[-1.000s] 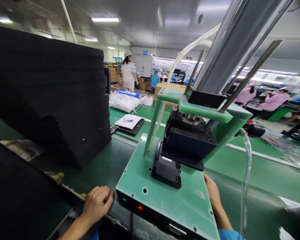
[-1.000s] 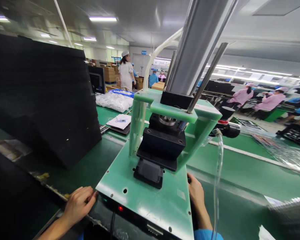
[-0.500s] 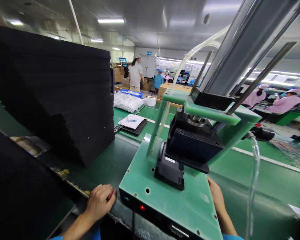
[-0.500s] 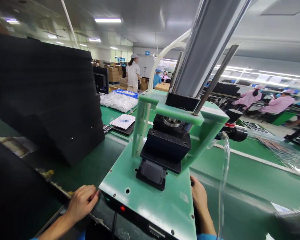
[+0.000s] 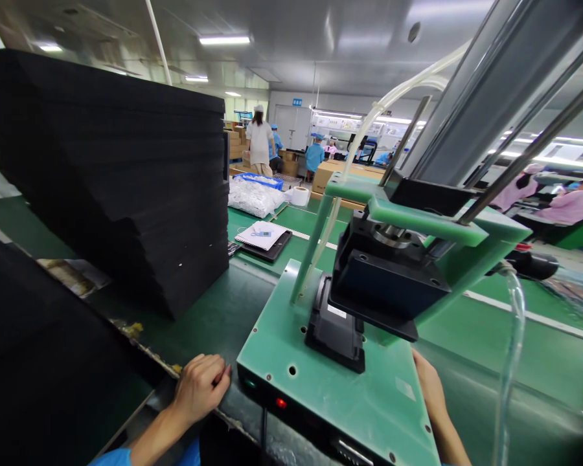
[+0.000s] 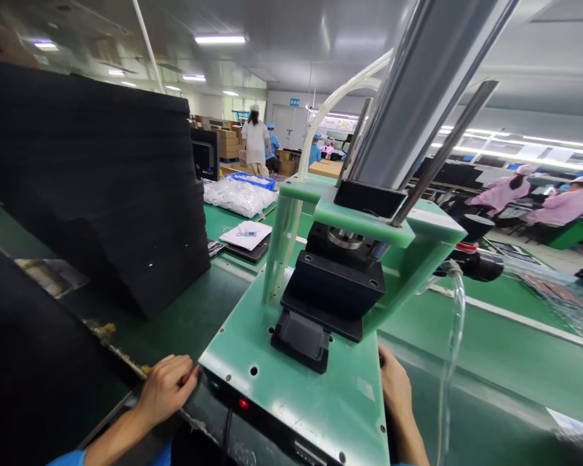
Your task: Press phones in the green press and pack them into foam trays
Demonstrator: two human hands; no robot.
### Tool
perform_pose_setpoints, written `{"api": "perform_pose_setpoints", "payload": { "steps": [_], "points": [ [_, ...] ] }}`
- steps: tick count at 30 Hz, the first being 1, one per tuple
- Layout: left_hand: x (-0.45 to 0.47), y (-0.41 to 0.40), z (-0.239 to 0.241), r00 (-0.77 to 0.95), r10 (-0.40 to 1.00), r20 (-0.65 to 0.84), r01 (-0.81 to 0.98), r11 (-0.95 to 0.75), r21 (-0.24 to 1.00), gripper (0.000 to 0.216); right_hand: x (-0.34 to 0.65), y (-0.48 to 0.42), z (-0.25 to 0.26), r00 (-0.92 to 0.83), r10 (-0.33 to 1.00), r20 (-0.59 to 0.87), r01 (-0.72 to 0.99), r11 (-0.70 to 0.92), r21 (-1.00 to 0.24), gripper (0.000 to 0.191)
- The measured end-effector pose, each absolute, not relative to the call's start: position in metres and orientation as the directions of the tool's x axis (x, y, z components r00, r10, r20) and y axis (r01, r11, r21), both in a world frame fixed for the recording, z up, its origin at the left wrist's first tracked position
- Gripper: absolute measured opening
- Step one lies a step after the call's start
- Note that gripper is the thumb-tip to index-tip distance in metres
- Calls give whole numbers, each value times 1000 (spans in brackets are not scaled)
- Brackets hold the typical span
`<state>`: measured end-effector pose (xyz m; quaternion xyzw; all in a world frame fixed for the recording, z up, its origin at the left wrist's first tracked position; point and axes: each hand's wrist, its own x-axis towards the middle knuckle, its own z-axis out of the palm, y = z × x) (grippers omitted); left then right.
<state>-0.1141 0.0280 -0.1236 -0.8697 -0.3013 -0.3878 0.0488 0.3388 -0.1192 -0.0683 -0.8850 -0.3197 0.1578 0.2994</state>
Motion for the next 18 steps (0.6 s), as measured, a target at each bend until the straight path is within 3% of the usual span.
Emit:
{"api": "perform_pose_setpoints", "payload": {
  "steps": [18],
  "points": [
    [-114,25,-118,533,486,693,569,-812,132,38,339,-119,-70,721,687,-88,501,-605,-619,75]
  ]
}}
